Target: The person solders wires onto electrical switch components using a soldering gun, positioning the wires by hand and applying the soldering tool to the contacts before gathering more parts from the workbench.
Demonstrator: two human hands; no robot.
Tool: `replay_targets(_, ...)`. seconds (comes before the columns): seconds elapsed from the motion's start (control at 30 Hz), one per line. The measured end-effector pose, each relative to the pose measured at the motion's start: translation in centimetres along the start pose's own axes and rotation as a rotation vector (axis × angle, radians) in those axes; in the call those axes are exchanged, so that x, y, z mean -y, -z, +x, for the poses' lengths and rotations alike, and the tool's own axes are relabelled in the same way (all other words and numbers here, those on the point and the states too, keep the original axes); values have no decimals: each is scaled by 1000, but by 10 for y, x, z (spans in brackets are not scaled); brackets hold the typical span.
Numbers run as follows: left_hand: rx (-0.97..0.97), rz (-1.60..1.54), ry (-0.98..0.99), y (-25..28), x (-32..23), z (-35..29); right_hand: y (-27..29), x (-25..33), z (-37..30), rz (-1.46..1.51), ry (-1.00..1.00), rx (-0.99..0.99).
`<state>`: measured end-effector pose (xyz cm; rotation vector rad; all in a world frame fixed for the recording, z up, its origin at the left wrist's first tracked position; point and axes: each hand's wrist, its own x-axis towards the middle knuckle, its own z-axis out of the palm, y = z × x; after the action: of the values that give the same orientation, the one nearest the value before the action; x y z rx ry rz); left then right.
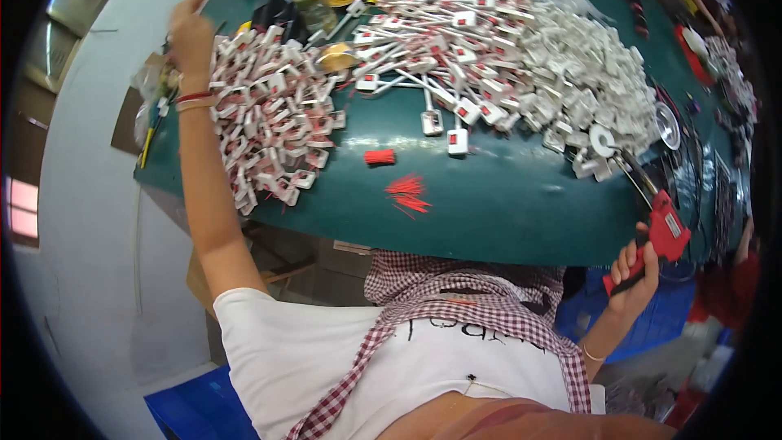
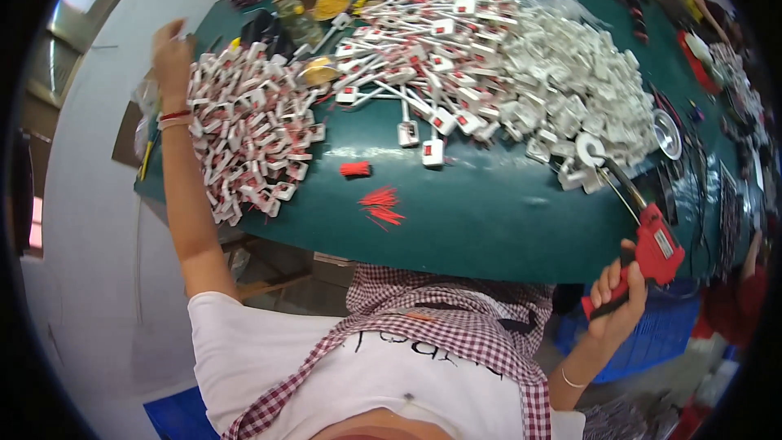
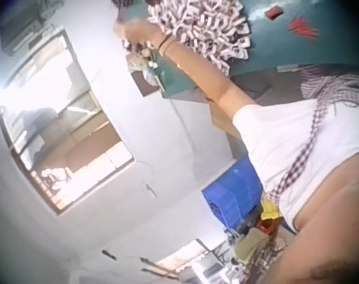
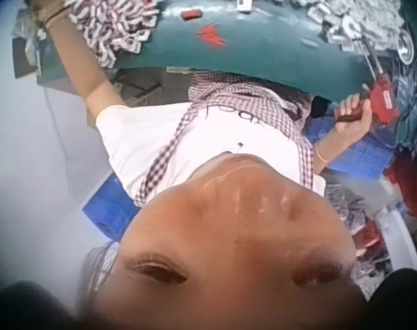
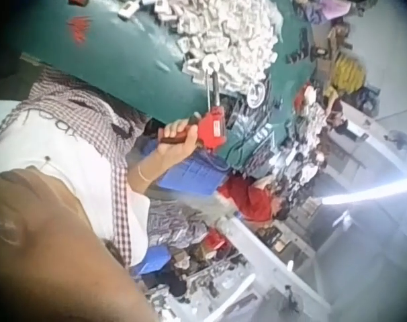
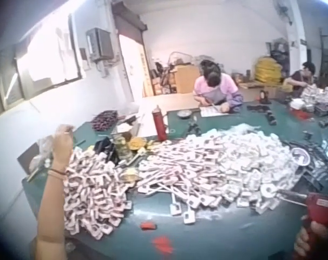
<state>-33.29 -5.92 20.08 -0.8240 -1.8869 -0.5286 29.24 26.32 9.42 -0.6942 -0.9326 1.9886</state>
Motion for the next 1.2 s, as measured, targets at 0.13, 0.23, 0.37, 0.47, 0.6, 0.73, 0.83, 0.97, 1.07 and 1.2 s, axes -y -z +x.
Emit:
replay_targets(0.13,407,-304,-403,-108,-197,-28,12,4,-4,9,13,-38)
replay_targets(0.23,507,-206,-400,-203,-236,-51,18,7,-18,30,19,-41)
replay_targets(0.37,569,-343,-271,-289,-239,-61,39,10,-35,48,63,-127)
replay_targets(0.47,734,-413,-369,-313,-264,-61,51,13,-37,36,92,-211)
replay_targets(0.6,813,-449,-359,-323,-284,-51,55,13,-25,24,91,-273)
replay_targets(0.73,969,-373,-388,-309,-290,-41,49,15,-8,36,56,-254)
replay_targets(0.83,933,-504,-355,-332,-274,-40,41,14,6,41,25,-261)
replay_targets(0.97,946,-297,-504,-324,-297,-27,40,11,10,19,29,-246)
replay_targets(1.07,919,-151,-590,-326,-300,-23,39,9,9,44,19,-239)
replay_targets(1.2,852,-264,-578,-329,-292,-31,43,8,8,53,25,-266)
